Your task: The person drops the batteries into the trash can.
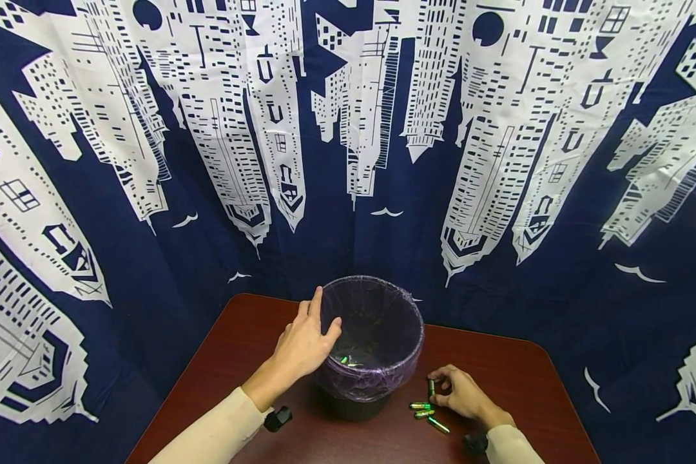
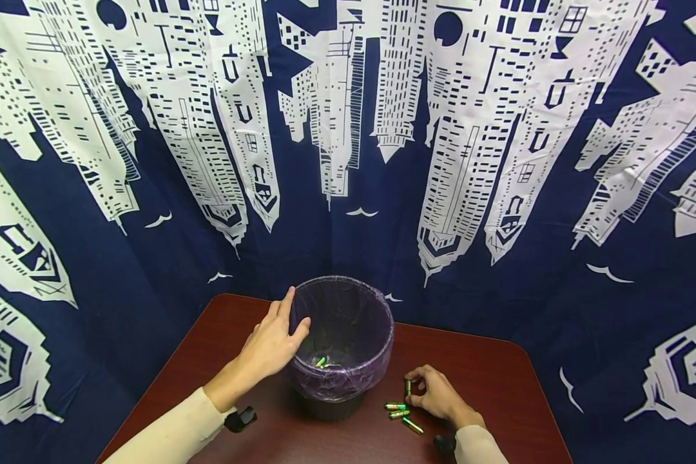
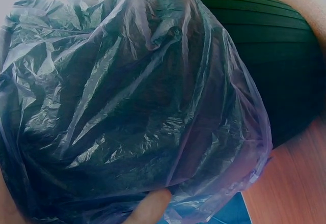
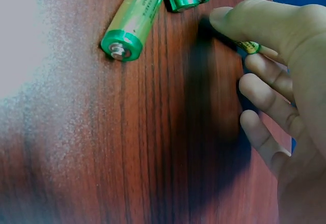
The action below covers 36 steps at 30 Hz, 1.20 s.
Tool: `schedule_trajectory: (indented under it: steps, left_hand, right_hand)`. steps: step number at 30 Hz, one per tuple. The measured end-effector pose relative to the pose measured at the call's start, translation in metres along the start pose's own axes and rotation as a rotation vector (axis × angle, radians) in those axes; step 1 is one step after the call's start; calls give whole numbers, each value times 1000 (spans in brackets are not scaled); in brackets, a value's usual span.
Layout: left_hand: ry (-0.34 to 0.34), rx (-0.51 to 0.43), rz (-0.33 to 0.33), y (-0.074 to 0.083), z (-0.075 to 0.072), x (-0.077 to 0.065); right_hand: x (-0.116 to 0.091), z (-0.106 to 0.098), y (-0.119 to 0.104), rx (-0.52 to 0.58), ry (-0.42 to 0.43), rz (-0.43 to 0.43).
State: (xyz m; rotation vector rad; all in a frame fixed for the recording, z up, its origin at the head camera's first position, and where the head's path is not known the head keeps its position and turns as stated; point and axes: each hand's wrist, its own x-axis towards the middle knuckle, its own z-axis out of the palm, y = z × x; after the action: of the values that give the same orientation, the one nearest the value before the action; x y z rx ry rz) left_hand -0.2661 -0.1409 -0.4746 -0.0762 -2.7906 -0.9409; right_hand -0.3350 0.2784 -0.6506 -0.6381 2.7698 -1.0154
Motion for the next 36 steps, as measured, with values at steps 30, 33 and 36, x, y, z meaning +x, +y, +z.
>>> schedule_trajectory:
  steps: [30, 33, 36]
  left_hand:
    - [-12, 46, 1, 2, -1, 3]
    - [-14, 38, 3, 2, -1, 3]
    - [-15, 23, 3, 2, 0, 1]
  right_hand:
    - [-9, -74, -63, -97, 217, -101]
    - [-9, -85, -75, -126, 232, -128]
    - [-10, -96, -87, -147, 240, -151]
